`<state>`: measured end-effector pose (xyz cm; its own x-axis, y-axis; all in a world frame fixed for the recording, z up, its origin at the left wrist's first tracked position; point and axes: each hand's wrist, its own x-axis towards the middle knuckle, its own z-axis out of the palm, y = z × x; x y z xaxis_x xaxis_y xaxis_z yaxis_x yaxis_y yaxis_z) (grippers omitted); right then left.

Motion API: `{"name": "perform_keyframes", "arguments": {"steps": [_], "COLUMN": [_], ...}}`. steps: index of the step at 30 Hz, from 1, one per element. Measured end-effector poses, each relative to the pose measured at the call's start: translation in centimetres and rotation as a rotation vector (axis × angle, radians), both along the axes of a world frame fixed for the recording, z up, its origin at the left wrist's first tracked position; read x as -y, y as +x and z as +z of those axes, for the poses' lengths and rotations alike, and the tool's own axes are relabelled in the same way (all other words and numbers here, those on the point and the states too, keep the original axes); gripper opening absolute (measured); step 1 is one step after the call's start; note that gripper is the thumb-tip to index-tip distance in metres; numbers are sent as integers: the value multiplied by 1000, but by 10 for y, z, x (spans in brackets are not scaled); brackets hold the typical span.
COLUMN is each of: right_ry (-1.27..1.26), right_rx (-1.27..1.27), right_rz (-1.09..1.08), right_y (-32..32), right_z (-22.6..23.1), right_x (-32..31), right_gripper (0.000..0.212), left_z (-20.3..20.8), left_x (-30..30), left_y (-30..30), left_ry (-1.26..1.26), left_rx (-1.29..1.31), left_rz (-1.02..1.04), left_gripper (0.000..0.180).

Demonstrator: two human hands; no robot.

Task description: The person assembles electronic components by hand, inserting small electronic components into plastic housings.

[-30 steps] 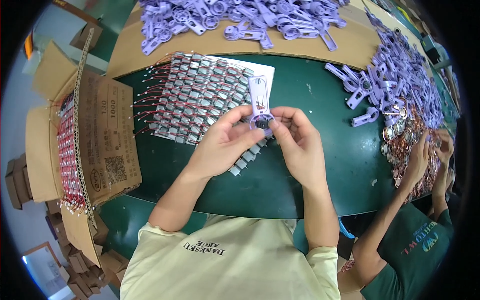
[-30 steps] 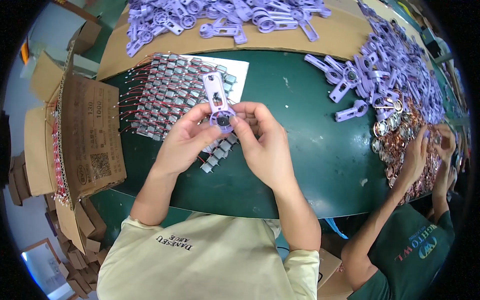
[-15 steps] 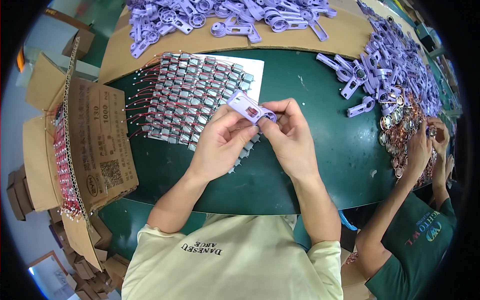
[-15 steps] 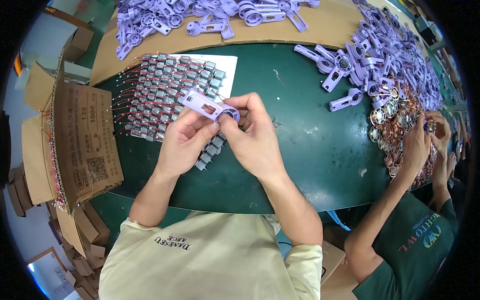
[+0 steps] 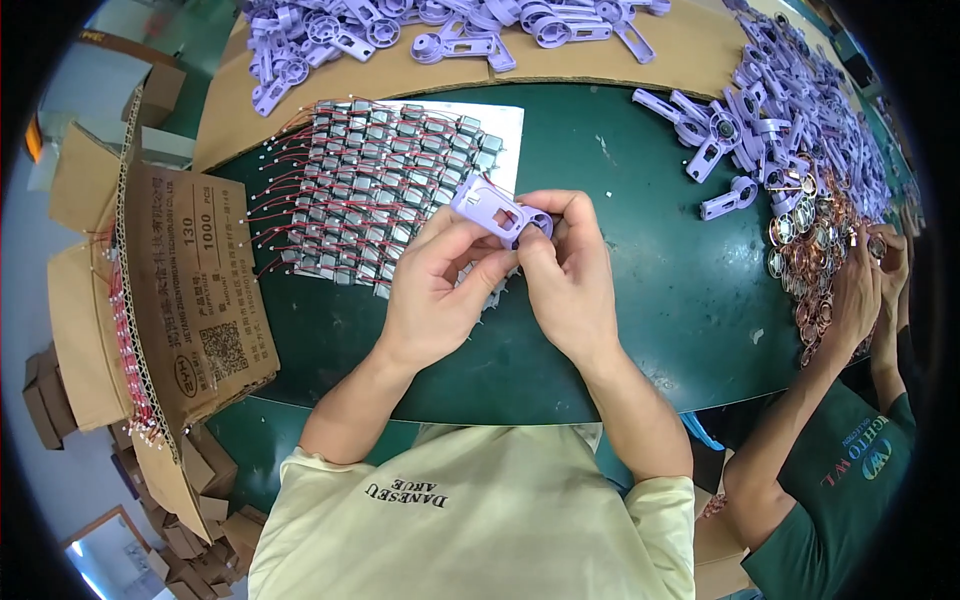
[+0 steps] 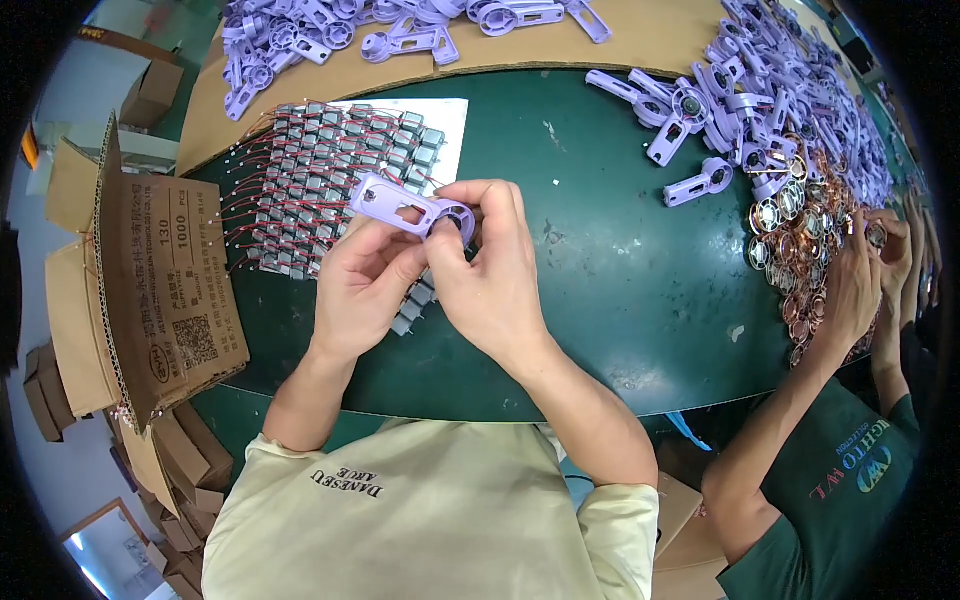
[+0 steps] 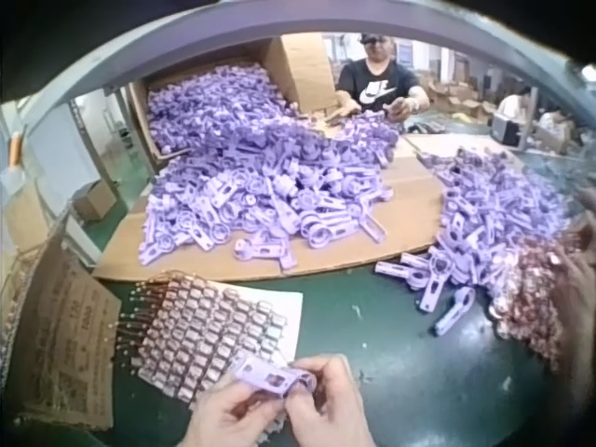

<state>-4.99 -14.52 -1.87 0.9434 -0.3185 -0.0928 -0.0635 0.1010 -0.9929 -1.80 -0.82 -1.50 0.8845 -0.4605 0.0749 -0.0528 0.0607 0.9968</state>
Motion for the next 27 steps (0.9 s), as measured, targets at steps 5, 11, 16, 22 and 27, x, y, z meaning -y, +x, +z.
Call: {"name": "perform_keyframes", "arguments": {"steps": [5, 11, 16, 22, 27], "right_ry": [152, 217, 52, 172, -236], "right_rx": [-37, -4, 73, 55, -59], "right_rz": [68, 240, 200, 244, -82], "right_y": [2, 1, 1, -1, 2], "right_z": [-1, 11, 6, 5, 2], "right_x": [5, 21, 14, 26, 105], "right_gripper": [22, 24, 22, 18, 24], "left_z": [-3, 1, 3, 1, 23], "left_x": [2, -9, -1, 6, 28], "left_y": [3, 12, 9, 12, 88], "left_ry": [-40, -92, -121, 39, 604], "left_rx": [-41, -143, -66, 81, 448], "left_rz": [17, -27, 3, -2, 31], "left_gripper": [26, 25, 22, 18, 25]}}
